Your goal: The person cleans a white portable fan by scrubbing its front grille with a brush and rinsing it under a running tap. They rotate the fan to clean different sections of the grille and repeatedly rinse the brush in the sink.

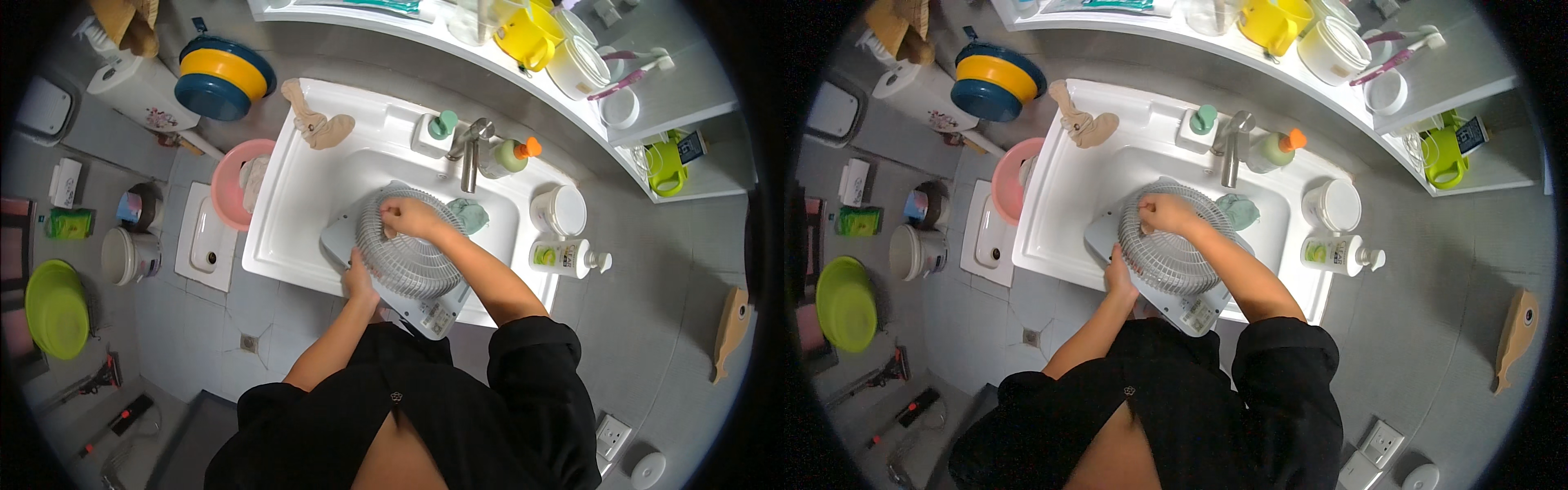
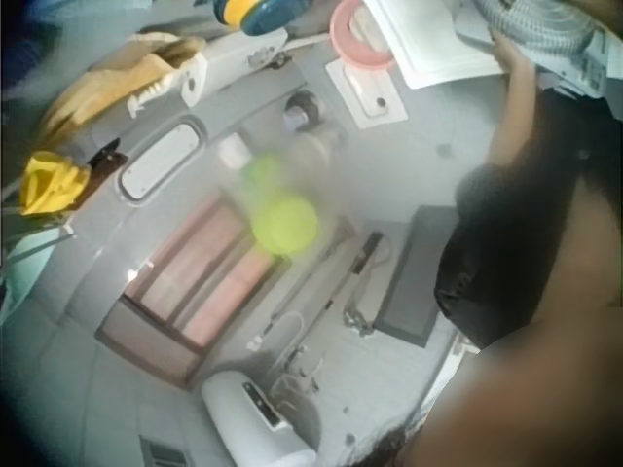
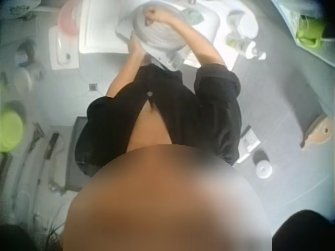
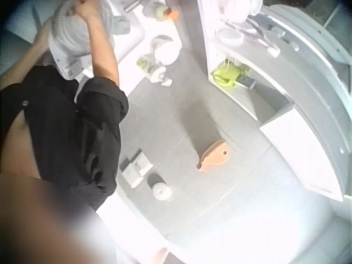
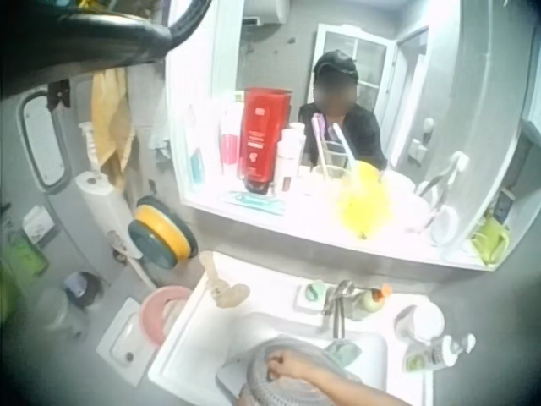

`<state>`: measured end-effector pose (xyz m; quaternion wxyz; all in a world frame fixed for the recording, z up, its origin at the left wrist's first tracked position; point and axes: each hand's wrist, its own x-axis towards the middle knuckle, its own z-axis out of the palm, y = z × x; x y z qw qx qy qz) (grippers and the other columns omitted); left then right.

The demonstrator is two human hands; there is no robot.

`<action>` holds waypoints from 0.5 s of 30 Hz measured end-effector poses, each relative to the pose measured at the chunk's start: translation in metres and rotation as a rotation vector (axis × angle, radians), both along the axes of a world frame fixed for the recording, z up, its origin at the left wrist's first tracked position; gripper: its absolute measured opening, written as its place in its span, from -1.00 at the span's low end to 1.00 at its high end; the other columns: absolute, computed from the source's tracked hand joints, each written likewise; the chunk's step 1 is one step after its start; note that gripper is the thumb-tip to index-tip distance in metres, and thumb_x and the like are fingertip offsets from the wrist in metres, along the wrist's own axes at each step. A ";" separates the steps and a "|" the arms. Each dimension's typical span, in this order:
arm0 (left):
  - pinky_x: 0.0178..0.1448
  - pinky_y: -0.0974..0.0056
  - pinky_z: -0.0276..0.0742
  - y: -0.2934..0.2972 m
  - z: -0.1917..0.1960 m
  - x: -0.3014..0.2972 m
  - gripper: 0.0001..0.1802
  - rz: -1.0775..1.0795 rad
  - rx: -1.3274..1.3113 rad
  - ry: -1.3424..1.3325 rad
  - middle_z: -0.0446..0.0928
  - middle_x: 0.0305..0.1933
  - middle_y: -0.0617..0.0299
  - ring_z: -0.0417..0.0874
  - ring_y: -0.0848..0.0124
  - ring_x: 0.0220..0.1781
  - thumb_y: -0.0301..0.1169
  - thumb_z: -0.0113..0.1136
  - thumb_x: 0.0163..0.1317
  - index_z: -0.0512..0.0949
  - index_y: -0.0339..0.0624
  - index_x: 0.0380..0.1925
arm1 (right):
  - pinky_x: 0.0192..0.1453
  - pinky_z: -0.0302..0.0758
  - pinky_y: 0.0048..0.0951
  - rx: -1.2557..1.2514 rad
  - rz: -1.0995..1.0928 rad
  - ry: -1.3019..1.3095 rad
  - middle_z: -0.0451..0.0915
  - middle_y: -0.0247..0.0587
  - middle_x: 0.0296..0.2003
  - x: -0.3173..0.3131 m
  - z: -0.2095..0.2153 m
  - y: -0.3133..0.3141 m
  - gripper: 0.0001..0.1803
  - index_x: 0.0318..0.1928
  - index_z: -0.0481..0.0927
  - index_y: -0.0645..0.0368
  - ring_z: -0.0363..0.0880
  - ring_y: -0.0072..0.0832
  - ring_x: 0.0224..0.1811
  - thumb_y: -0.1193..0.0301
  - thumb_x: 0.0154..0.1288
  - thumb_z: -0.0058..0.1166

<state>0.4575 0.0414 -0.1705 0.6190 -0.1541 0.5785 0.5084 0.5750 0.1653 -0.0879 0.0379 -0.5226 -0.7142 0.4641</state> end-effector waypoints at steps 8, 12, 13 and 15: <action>-0.33 0.31 0.48 0.001 0.002 0.003 -0.44 0.046 -0.048 0.083 0.48 -0.31 0.11 0.51 0.38 -0.40 -0.04 0.14 0.17 0.46 -0.44 -0.21 | -0.25 0.47 -0.36 0.179 0.085 -0.048 0.60 -0.22 -0.53 -0.019 -0.006 0.003 -0.52 0.04 0.45 0.12 0.60 -0.31 -0.35 0.22 0.10 0.04; -0.32 0.32 0.49 0.000 0.003 -0.001 -0.43 0.026 -0.066 0.070 0.48 -0.31 0.14 0.51 0.37 -0.39 -0.02 0.14 0.18 0.45 -0.44 -0.19 | -0.18 0.49 -0.31 0.151 -0.040 -0.117 0.62 -0.11 -0.44 -0.027 0.000 0.001 -0.48 0.01 0.46 0.22 0.61 -0.25 -0.30 0.21 0.04 0.06; -0.30 0.32 0.49 0.000 0.005 -0.001 -0.43 0.029 -0.055 0.059 0.48 -0.29 0.13 0.51 0.38 -0.37 -0.03 0.14 0.18 0.45 -0.44 -0.17 | -0.15 0.50 -0.30 0.129 -0.025 -0.132 0.63 -0.07 -0.39 -0.028 0.009 0.002 -0.47 -0.01 0.47 0.25 0.62 -0.23 -0.26 0.22 0.01 0.06; -0.26 0.31 0.50 0.000 0.007 0.000 -0.43 0.030 -0.033 0.036 0.47 -0.25 0.12 0.51 0.38 -0.32 -0.04 0.14 0.18 0.44 -0.43 -0.14 | -0.19 0.49 -0.31 -0.048 -0.048 -0.051 0.60 -0.09 -0.45 -0.025 0.018 0.002 -0.47 0.02 0.47 0.23 0.60 -0.24 -0.34 0.23 0.03 0.08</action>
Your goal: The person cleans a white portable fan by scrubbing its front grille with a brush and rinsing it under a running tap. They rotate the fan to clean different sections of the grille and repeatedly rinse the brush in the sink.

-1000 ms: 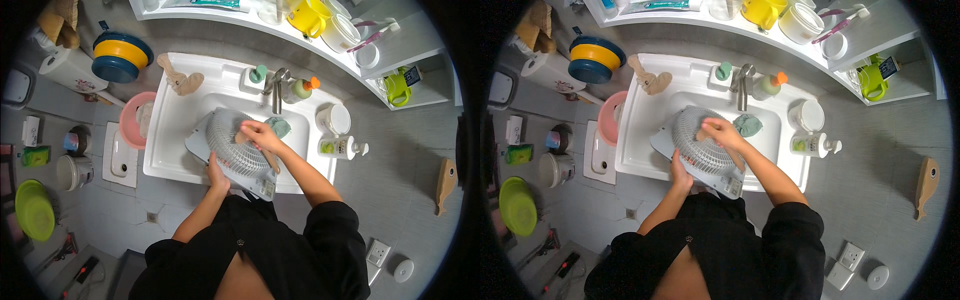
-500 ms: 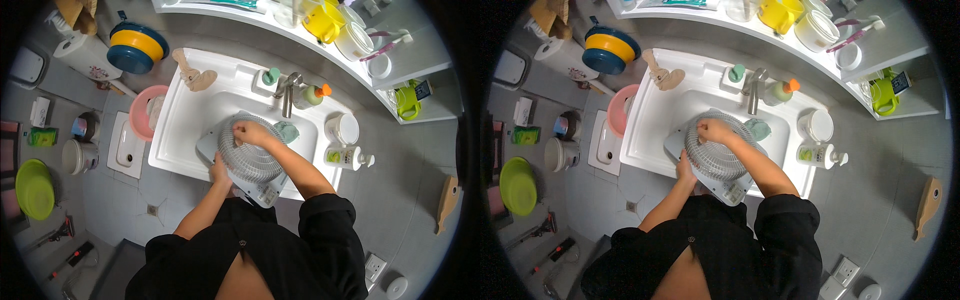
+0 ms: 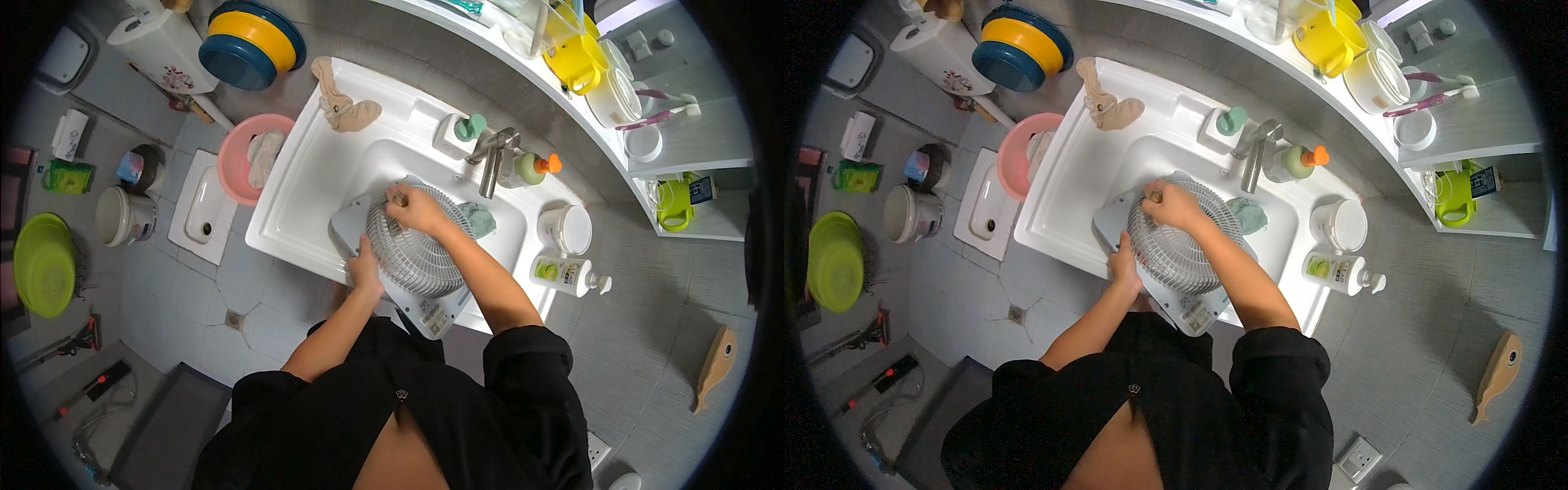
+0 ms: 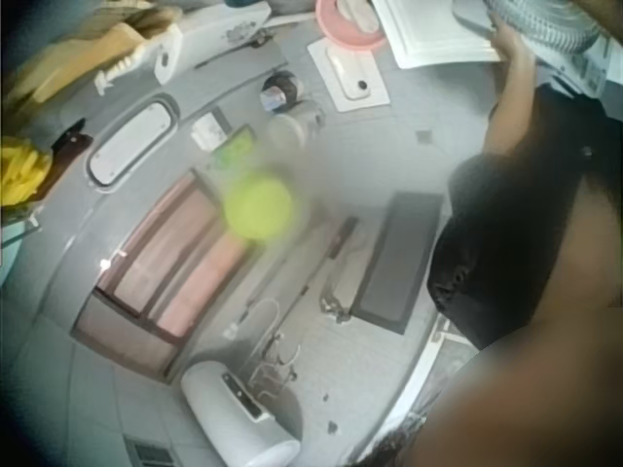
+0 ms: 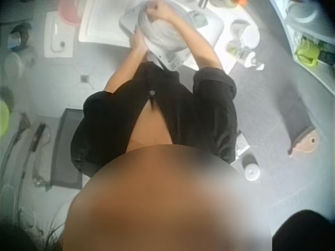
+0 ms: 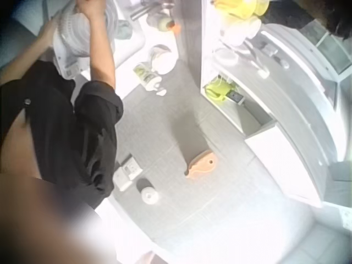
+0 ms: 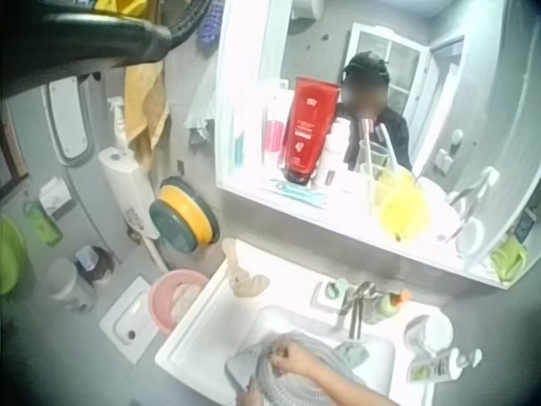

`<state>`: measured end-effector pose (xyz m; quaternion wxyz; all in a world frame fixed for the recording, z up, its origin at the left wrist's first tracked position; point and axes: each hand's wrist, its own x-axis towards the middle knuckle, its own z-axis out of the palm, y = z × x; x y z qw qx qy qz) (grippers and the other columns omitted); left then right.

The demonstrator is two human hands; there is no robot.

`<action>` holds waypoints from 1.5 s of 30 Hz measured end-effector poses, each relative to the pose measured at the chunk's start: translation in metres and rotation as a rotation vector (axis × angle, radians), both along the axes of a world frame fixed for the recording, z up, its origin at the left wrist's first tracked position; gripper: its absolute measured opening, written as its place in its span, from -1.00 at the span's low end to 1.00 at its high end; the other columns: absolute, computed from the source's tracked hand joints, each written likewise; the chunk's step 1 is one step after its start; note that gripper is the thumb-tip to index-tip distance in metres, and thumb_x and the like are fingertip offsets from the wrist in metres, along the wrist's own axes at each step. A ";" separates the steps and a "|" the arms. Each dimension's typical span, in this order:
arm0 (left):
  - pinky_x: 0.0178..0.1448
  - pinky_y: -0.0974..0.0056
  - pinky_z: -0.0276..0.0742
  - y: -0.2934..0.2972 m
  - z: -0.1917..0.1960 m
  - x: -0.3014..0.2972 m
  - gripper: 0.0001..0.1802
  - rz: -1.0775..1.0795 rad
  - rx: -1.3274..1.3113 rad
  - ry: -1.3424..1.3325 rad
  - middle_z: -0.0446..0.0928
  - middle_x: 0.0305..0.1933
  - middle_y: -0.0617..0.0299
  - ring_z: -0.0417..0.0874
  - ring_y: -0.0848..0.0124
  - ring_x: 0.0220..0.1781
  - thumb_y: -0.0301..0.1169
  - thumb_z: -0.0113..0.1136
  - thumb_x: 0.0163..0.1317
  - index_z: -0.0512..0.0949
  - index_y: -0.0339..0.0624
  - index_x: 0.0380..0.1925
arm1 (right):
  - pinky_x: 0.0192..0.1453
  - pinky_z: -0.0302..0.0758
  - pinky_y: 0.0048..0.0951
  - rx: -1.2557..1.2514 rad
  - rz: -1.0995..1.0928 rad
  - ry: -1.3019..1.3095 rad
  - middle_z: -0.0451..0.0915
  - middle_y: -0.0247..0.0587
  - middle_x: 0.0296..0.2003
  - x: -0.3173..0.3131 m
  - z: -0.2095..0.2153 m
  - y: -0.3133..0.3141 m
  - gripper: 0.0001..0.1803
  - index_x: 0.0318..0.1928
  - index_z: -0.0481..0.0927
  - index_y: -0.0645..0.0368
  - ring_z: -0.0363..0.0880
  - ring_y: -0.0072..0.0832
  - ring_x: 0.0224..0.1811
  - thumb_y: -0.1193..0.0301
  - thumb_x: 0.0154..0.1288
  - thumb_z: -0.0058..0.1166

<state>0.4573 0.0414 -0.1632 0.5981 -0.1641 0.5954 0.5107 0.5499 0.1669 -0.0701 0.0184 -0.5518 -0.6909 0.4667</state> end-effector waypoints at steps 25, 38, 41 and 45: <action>-0.04 0.15 0.54 0.007 0.006 -0.004 -0.34 -0.091 -0.013 0.017 0.47 0.01 0.03 0.55 0.21 -0.08 -0.01 0.09 0.21 0.37 -0.47 0.02 | -0.31 0.54 -0.27 0.403 0.252 -0.016 0.62 -0.23 -0.48 0.090 0.013 -0.052 -0.51 0.07 0.51 -0.20 0.61 -0.28 -0.41 0.28 0.03 0.03; -0.10 0.20 0.54 0.003 -0.010 -0.002 -0.34 -0.109 0.006 0.053 0.50 -0.06 -0.01 0.57 0.23 -0.13 -0.03 0.10 0.21 0.38 -0.54 -0.05 | -0.35 0.56 -0.29 0.391 0.424 -0.049 0.63 -0.19 -0.44 0.110 0.028 -0.094 -0.52 0.03 0.54 -0.07 0.60 -0.29 -0.49 0.41 -0.01 0.05; -0.14 0.19 0.55 0.005 -0.004 0.007 -0.36 -0.081 0.025 0.025 0.51 -0.10 0.01 0.58 0.25 -0.16 -0.03 0.10 0.21 0.41 -0.53 -0.08 | -0.36 0.55 -0.26 0.511 0.239 -0.119 0.62 -0.16 -0.42 0.130 -0.006 -0.076 -0.50 0.05 0.53 -0.06 0.60 -0.26 -0.47 0.41 -0.02 0.06; -0.18 0.19 0.56 0.002 -0.027 -0.004 -0.38 -0.084 0.054 0.053 0.52 -0.14 0.02 0.58 0.25 -0.19 -0.02 0.10 0.21 0.44 -0.51 -0.12 | -0.36 0.54 -0.25 0.583 0.257 0.074 0.62 -0.14 -0.37 0.119 0.011 -0.066 -0.49 0.06 0.51 -0.06 0.59 -0.22 -0.44 0.41 -0.01 0.04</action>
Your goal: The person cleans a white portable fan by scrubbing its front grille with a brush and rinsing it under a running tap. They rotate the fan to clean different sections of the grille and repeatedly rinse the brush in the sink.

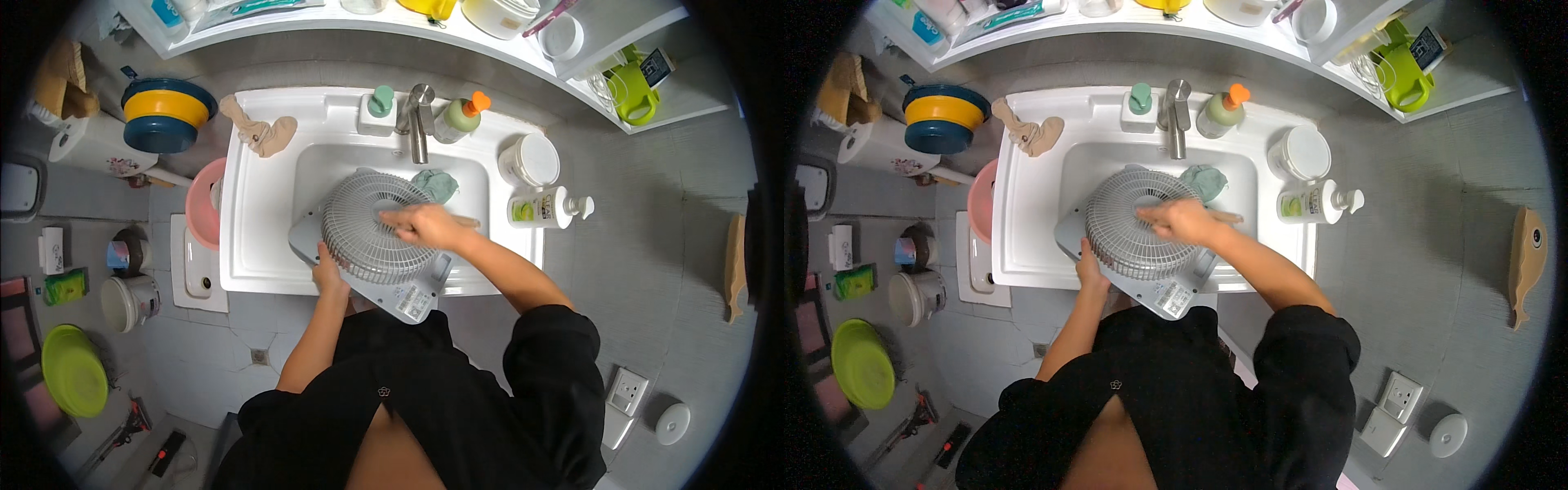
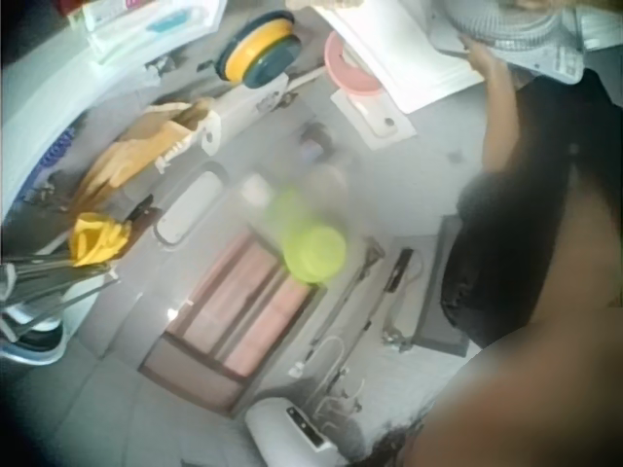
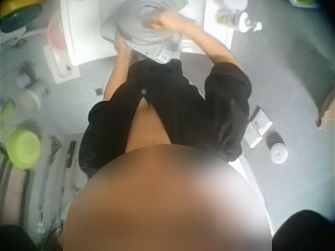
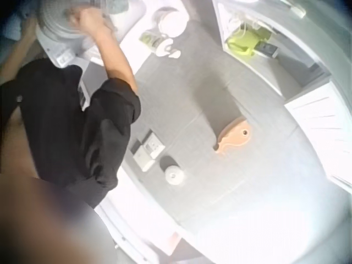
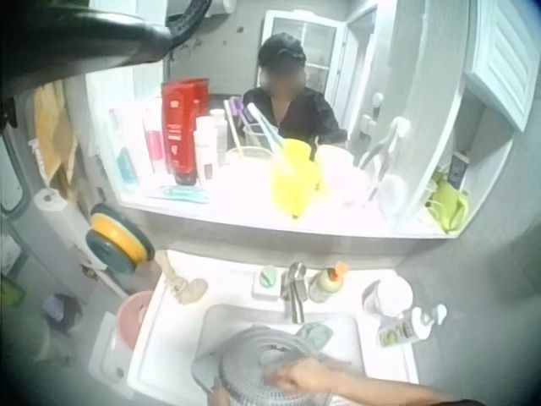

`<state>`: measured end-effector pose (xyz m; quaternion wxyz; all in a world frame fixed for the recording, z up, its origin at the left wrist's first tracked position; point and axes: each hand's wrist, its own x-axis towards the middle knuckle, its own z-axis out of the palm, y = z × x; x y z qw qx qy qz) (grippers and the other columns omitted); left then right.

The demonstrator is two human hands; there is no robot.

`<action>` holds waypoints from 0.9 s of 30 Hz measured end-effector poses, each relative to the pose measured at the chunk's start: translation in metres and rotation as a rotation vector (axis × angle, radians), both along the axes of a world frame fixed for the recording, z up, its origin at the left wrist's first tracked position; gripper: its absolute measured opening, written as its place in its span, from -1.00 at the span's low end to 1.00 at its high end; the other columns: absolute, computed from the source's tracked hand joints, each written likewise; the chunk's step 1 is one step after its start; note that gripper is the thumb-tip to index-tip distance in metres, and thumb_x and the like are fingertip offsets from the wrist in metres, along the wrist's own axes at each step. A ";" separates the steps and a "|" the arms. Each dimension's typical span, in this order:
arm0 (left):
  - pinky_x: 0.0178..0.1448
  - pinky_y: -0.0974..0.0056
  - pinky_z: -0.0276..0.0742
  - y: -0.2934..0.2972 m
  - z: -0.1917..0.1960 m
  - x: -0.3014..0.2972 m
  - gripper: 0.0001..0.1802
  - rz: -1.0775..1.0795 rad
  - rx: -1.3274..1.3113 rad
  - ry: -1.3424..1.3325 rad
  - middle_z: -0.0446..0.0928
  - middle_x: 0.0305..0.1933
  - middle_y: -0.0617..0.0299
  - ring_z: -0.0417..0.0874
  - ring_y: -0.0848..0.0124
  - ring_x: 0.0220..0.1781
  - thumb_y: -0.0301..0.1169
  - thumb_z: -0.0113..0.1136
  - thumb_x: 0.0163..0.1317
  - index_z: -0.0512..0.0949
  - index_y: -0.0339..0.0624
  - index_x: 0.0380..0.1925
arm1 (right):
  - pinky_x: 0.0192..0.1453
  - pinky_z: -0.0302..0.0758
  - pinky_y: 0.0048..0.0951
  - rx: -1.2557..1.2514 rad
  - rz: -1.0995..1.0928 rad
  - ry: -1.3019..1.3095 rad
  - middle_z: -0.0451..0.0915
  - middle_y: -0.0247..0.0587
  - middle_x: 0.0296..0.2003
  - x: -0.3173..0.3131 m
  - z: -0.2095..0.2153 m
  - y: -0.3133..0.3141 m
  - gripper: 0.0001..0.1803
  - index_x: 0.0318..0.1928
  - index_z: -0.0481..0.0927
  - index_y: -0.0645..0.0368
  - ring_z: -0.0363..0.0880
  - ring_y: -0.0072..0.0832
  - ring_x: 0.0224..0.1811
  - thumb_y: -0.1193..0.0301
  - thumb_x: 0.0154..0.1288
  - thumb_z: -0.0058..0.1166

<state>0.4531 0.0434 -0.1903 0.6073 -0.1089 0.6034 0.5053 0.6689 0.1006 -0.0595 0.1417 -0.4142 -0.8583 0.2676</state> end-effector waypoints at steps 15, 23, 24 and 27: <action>-0.15 0.23 0.54 0.003 0.023 0.002 -0.45 -0.034 0.008 0.000 0.51 -0.09 0.08 0.56 0.30 -0.17 -0.07 0.03 0.26 0.43 -0.45 -0.07 | -0.42 0.52 -0.19 -0.135 -0.153 -0.211 0.61 -0.19 -0.52 0.039 -0.020 -0.040 -0.60 0.02 0.54 -0.16 0.59 -0.25 -0.52 0.30 0.14 -0.13; -0.16 0.24 0.54 0.004 0.030 0.004 -0.46 -0.050 -0.023 0.069 0.52 -0.11 0.10 0.57 0.30 -0.17 -0.08 0.03 0.26 0.43 -0.44 -0.08 | -0.27 0.54 -0.19 -0.312 -0.577 -0.664 0.63 -0.10 -0.35 0.068 -0.059 0.024 -0.68 -0.05 0.49 0.02 0.62 -0.18 -0.32 0.26 0.19 -0.12; -0.15 0.24 0.54 0.006 0.035 0.007 -0.45 -0.055 -0.054 0.095 0.52 -0.11 0.10 0.57 0.30 -0.17 -0.08 0.03 0.26 0.43 -0.44 -0.08 | -0.27 0.53 -0.18 -0.380 -0.571 -0.711 0.63 -0.11 -0.34 0.068 -0.063 0.026 -0.68 -0.04 0.46 0.04 0.62 -0.15 -0.31 0.27 0.20 -0.13; -0.14 0.25 0.53 0.006 0.030 0.008 -0.45 -0.038 -0.029 0.114 0.52 -0.11 0.10 0.56 0.30 -0.17 -0.07 0.03 0.26 0.43 -0.45 -0.08 | -0.27 0.53 -0.21 -0.299 -0.536 -0.762 0.63 -0.10 -0.32 0.050 -0.074 0.029 -0.64 0.01 0.44 0.11 0.62 -0.17 -0.29 0.32 0.22 -0.17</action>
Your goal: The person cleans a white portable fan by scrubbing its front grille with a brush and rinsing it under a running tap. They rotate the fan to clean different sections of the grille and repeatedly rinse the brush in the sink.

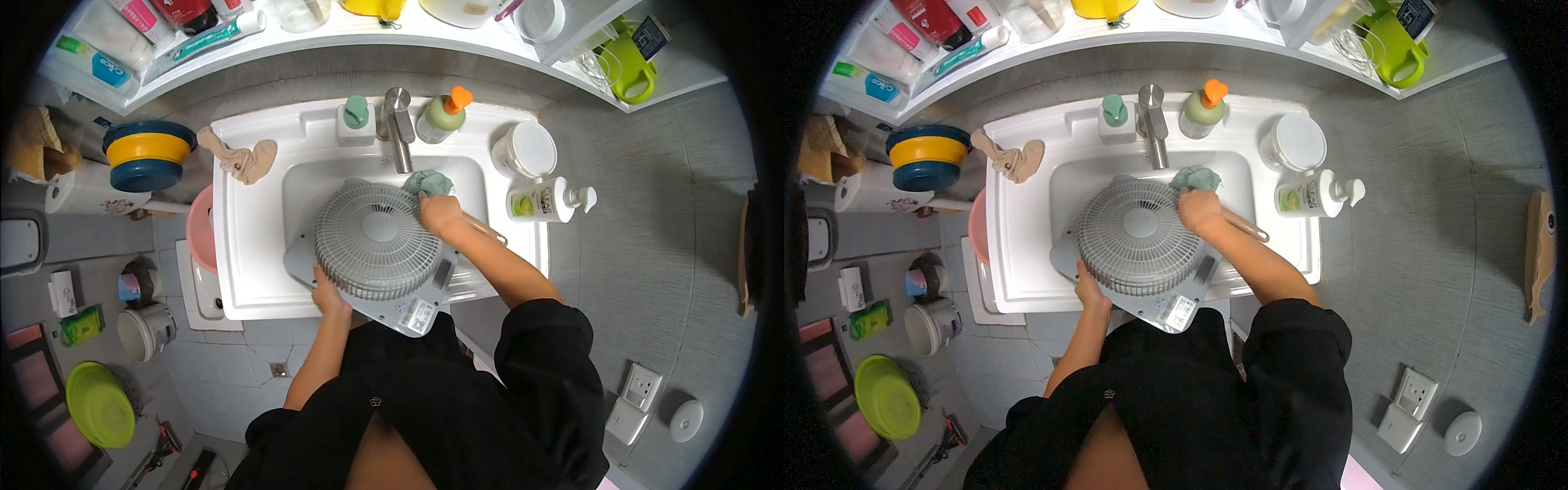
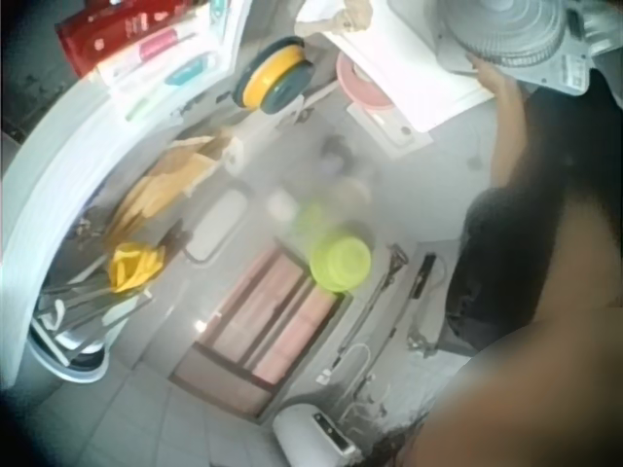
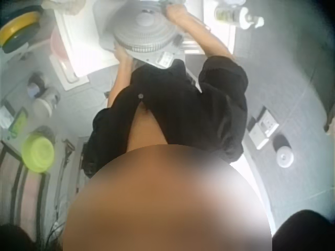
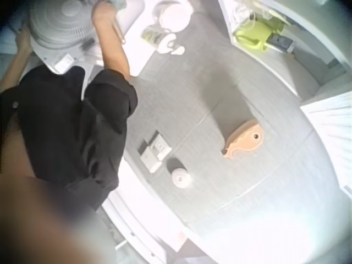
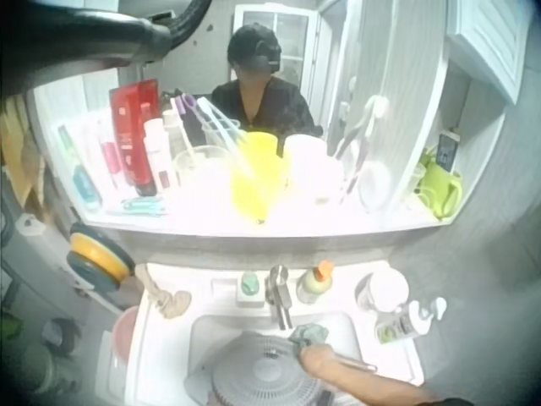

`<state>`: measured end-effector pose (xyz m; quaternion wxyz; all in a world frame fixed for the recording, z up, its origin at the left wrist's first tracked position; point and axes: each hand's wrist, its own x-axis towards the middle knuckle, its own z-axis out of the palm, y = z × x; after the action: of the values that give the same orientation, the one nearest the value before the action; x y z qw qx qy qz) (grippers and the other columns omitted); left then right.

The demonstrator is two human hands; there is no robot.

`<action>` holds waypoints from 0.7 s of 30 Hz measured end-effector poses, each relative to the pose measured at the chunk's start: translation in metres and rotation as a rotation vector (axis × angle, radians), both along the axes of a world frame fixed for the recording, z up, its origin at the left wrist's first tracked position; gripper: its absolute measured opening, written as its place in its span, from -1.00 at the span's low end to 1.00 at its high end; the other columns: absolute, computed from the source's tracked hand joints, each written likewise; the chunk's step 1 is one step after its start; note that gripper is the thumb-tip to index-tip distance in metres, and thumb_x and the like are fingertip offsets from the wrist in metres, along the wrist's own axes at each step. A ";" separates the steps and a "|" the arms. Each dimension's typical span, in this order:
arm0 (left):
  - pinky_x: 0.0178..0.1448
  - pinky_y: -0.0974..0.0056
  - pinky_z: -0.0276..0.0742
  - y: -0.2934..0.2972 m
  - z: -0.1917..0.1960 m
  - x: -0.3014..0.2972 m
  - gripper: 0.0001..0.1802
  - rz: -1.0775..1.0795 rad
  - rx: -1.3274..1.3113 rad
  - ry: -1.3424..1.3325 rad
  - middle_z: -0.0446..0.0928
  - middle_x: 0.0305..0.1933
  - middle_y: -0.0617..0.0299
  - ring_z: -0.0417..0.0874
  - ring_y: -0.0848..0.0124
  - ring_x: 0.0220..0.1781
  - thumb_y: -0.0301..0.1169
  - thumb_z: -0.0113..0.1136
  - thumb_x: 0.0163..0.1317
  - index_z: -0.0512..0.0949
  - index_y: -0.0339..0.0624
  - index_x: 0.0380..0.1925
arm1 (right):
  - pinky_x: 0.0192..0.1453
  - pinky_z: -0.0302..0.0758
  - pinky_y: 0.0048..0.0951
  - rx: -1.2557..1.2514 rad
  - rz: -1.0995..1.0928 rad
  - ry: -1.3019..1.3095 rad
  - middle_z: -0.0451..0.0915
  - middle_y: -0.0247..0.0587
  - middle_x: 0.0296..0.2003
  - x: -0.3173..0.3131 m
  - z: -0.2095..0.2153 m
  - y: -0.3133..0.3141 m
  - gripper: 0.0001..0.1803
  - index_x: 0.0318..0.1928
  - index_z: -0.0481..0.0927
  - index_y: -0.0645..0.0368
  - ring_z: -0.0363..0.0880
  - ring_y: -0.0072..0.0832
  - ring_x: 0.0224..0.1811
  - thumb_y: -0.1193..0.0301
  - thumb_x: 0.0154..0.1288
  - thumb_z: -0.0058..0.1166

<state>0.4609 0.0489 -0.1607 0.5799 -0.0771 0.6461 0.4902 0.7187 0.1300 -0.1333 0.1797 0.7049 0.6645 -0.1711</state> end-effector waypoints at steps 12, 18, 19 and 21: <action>0.18 0.07 0.29 0.007 0.017 -0.044 -0.49 -0.084 0.247 -0.644 0.42 0.03 0.05 0.40 0.19 0.09 -0.16 -0.05 0.19 0.34 -0.32 0.03 | -0.22 0.48 -0.30 0.096 0.003 0.551 0.59 -0.03 -0.36 -0.026 0.029 -0.011 -0.45 0.19 0.28 0.30 0.58 -0.25 -0.30 0.28 0.24 -0.05; 0.20 0.06 0.32 0.024 0.056 -0.040 -0.57 -0.347 0.223 -0.568 0.42 -0.02 0.12 0.43 0.23 0.04 -0.31 0.03 0.18 0.32 -0.30 0.01 | -0.20 0.47 -0.39 -0.020 -0.197 0.937 0.55 0.03 -0.42 -0.056 0.106 -0.017 -0.27 0.21 0.25 0.30 0.56 -0.28 -0.37 0.25 0.06 0.18; 0.20 0.05 0.33 0.025 0.076 -0.033 -0.56 -0.368 0.272 -0.559 0.42 -0.03 0.12 0.42 0.23 0.04 -0.29 0.05 0.18 0.32 -0.30 0.01 | -0.21 0.47 -0.39 0.048 -0.159 0.862 0.55 0.05 -0.41 -0.056 0.121 -0.017 -0.30 0.20 0.29 0.27 0.56 -0.28 -0.38 0.25 0.06 0.19; 0.18 0.03 0.35 0.027 0.113 -0.023 -0.55 -0.416 0.373 -0.540 0.41 -0.04 0.12 0.42 0.23 0.04 -0.26 0.08 0.18 0.32 -0.29 0.00 | -0.23 0.47 -0.39 0.190 -0.087 0.712 0.57 0.09 -0.38 -0.053 0.146 -0.017 -0.37 0.16 0.37 0.20 0.55 -0.29 -0.41 0.26 0.06 0.19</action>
<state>0.4380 0.0763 -0.0477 0.8202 0.0361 0.3717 0.4333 0.6661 0.1127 0.0123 -0.1365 0.6422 0.6678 -0.3507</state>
